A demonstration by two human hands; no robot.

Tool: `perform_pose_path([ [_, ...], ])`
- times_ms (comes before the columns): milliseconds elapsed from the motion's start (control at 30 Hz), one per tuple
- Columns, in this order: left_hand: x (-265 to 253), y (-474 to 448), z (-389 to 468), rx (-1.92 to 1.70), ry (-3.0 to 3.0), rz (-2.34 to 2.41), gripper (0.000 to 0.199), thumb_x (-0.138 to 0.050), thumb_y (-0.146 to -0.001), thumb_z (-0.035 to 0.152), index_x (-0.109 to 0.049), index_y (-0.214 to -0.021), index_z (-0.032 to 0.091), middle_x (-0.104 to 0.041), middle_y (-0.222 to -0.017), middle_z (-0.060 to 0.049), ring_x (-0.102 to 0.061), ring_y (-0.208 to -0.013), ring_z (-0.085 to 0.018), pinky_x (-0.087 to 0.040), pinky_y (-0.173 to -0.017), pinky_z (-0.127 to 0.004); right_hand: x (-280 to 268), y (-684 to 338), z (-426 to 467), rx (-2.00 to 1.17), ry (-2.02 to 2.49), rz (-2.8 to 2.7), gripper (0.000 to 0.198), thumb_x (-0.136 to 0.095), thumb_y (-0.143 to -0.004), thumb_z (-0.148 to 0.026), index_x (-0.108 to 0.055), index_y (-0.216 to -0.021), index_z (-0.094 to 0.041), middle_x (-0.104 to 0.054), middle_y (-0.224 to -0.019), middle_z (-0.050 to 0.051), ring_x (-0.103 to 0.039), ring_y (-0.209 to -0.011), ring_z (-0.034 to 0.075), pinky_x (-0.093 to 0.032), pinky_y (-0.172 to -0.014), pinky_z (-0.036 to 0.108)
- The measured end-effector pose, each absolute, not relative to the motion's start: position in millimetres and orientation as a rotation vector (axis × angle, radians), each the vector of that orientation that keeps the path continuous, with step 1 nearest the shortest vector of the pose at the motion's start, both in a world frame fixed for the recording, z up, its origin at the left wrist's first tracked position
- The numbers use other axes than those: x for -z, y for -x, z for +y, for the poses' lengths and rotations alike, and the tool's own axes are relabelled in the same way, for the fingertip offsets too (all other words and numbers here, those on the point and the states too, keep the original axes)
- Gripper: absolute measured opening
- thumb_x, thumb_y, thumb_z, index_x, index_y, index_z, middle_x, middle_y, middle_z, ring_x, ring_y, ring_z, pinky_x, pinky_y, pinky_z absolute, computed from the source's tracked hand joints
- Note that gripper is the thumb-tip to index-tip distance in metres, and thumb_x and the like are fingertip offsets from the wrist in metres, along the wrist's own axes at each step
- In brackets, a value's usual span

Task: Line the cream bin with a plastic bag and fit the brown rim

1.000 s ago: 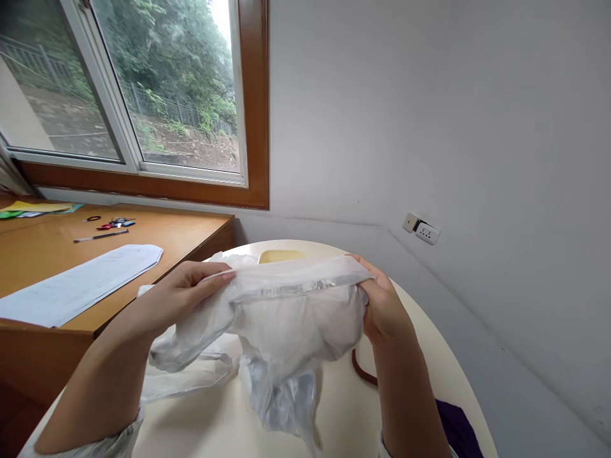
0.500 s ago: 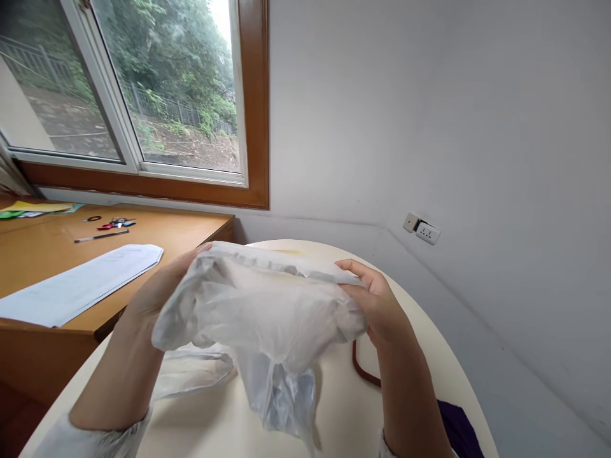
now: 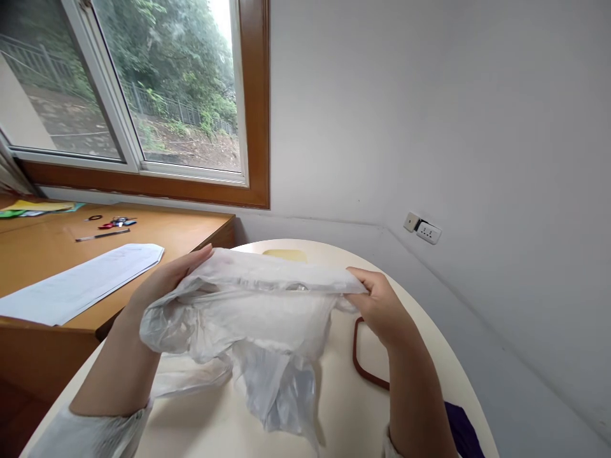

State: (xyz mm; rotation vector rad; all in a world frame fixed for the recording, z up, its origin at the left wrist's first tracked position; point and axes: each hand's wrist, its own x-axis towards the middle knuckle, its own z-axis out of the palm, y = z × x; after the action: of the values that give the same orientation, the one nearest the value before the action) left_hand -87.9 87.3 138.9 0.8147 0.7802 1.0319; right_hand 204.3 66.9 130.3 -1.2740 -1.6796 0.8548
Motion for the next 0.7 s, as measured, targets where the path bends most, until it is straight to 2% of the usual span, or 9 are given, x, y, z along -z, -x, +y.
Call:
perform_pose_path([
  [167, -144, 91, 83, -1.054, -1.153, 0.743, 0.040, -0.064, -0.069, 0.046, -0.062, -0.095, 0.016, -0.067, -0.074, -0.005, -0.063, -0.073, -0.022, -0.050, -0.058, -0.025, -129, -206, 70, -1.026, 1.042, -1.456, 0.019, -0.055, -0.071, -0.032, -0.064, -0.081, -0.018, -0.059, -0.065, 0.002, -0.053, -0.065, 0.018, -0.040, -0.058, 0.028],
  [300, -149, 96, 82, -0.897, -1.496, 0.768, 0.052, -0.074, -0.059, 0.036, -0.059, -0.106, 0.020, -0.066, -0.089, -0.005, -0.061, -0.086, -0.026, -0.050, -0.066, -0.027, -128, -206, 73, -1.027, 1.067, -1.317, 0.025, -0.053, -0.075, -0.037, -0.062, -0.091, -0.020, -0.062, -0.072, 0.004, -0.055, -0.073, 0.022, -0.041, -0.059, 0.029],
  [367, -149, 99, 82, -0.831, -1.575, 0.858, 0.046, -0.074, -0.058, 0.029, -0.061, -0.101, 0.022, -0.065, -0.091, -0.004, -0.060, -0.086, -0.025, -0.050, -0.065, -0.025, -129, -207, 71, -0.990, 1.119, -1.304, 0.022, -0.052, -0.076, -0.038, -0.062, -0.088, -0.022, -0.062, -0.071, 0.004, -0.055, -0.072, 0.022, -0.041, -0.058, 0.029],
  [500, -144, 101, 84, -0.828, -1.625, 1.049, 0.015, -0.068, -0.064, 0.028, -0.062, -0.073, 0.017, -0.057, -0.068, -0.001, -0.053, -0.059, -0.014, -0.041, -0.048, -0.018, -132, -208, 67, -0.986, 1.112, -1.292, 0.012, -0.052, -0.076, -0.034, -0.059, -0.076, -0.024, -0.057, -0.064, 0.002, -0.051, -0.063, 0.018, -0.039, -0.055, 0.027],
  [600, -140, 99, 87, -0.977, -1.544, 1.041, 0.015, -0.065, -0.068, 0.027, -0.057, -0.062, 0.015, -0.048, -0.058, 0.003, -0.043, -0.048, -0.008, -0.033, -0.041, -0.015, -133, -207, 68, -1.015, 1.039, -1.256, 0.011, -0.051, -0.076, -0.032, -0.057, -0.071, -0.024, -0.052, -0.060, 0.000, -0.047, -0.058, 0.015, -0.036, -0.050, 0.025],
  [700, -140, 94, 89, -1.060, -1.368, 0.936, 0.017, -0.066, -0.067, 0.026, -0.055, -0.060, 0.015, -0.047, -0.054, 0.004, -0.041, -0.045, -0.006, -0.032, -0.040, -0.014, -133, -204, 69, -1.009, 1.033, -1.221, 0.011, -0.051, -0.073, -0.031, -0.058, -0.071, -0.022, -0.051, -0.060, 0.001, -0.046, -0.057, 0.015, -0.035, -0.049, 0.025],
])
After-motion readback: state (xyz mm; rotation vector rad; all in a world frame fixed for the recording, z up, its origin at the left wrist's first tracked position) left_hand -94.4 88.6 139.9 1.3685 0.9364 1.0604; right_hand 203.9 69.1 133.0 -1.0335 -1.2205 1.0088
